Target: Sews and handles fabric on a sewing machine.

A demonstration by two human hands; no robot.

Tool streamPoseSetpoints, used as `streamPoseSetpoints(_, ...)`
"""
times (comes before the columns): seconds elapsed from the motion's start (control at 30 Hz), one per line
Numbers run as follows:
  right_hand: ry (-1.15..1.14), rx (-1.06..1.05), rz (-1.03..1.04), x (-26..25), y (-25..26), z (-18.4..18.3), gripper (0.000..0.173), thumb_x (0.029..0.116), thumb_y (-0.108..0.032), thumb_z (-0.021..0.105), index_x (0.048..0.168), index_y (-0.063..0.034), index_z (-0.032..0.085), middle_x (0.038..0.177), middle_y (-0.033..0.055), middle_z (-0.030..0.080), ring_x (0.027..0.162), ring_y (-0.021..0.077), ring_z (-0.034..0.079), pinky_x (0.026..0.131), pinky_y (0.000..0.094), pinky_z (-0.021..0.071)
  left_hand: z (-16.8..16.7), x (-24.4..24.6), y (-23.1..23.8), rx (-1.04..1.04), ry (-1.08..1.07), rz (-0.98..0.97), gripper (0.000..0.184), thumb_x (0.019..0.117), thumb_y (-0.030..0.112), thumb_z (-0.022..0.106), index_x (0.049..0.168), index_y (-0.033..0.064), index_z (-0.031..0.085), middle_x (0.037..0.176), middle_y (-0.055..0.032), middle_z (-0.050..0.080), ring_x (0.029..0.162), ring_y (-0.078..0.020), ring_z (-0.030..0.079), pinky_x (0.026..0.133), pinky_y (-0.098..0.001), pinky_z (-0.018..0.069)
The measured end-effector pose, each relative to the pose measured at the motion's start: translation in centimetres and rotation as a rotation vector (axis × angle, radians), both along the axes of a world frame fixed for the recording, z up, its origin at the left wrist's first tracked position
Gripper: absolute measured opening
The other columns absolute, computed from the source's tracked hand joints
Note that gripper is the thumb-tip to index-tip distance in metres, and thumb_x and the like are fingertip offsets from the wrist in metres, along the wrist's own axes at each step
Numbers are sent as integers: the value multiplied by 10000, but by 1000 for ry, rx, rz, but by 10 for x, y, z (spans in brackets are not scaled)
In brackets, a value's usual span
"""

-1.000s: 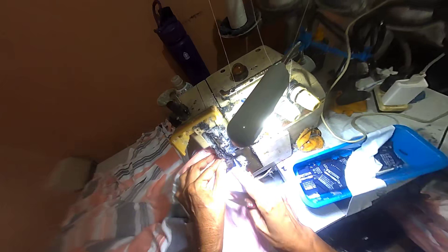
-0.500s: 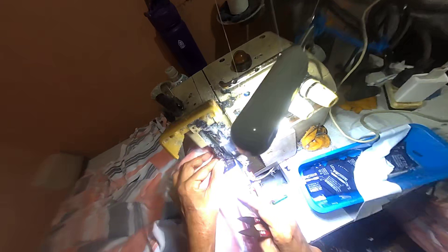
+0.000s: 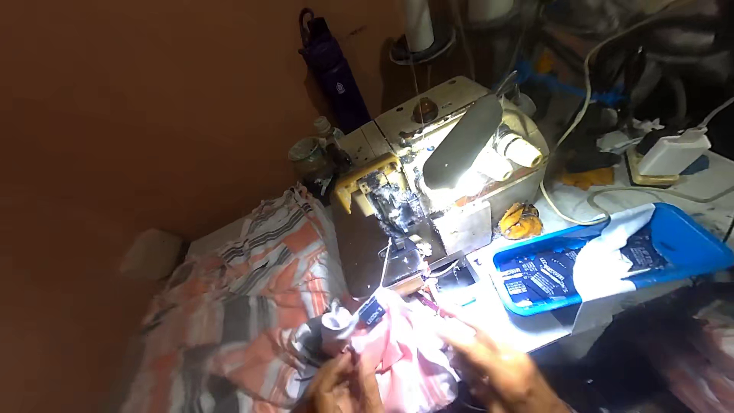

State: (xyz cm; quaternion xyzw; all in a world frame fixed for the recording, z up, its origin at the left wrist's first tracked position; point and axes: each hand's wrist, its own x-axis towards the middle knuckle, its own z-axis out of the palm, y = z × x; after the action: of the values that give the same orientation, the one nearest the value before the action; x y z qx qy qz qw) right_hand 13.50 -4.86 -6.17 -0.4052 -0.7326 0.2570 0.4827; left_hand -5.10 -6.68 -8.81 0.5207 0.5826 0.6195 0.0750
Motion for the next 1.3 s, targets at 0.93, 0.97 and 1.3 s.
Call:
streamPoseSetpoints(0.93, -495, 301, -266, -19, 78, 40, 175, 924, -158, 645, 1032, -61, 744, 877, 130, 692, 786, 324, 702, 618, 471, 547, 68, -49, 49, -41, 540, -169, 263, 960, 178, 578, 945, -40, 723, 982, -133, 738, 967, -93, 685, 894, -214, 527)
streamPoseSetpoints(0.97, -497, 324, -282, -18, 79, 39, 171, 920, -159, 653, 1032, -67, 746, 873, 129, 694, 780, 325, 701, 625, 479, 545, 78, -46, 42, -20, 557, -171, 275, 979, 198, 581, 946, -42, 711, 915, -113, 713, 898, -43, 655, 849, -152, 508)
streamPoseSetpoints(1.3, -431, 282, -97, -50, 93, 49, 149, 978, -123, 582, 997, -53, 713, 851, 118, 674, 792, 313, 687, 613, 444, 528, 90, -31, 20, 5, 679, -82, 194, 920, 132, 658, 903, -41, 743, 785, -137, 641, 763, -98, 583, 738, -138, 456)
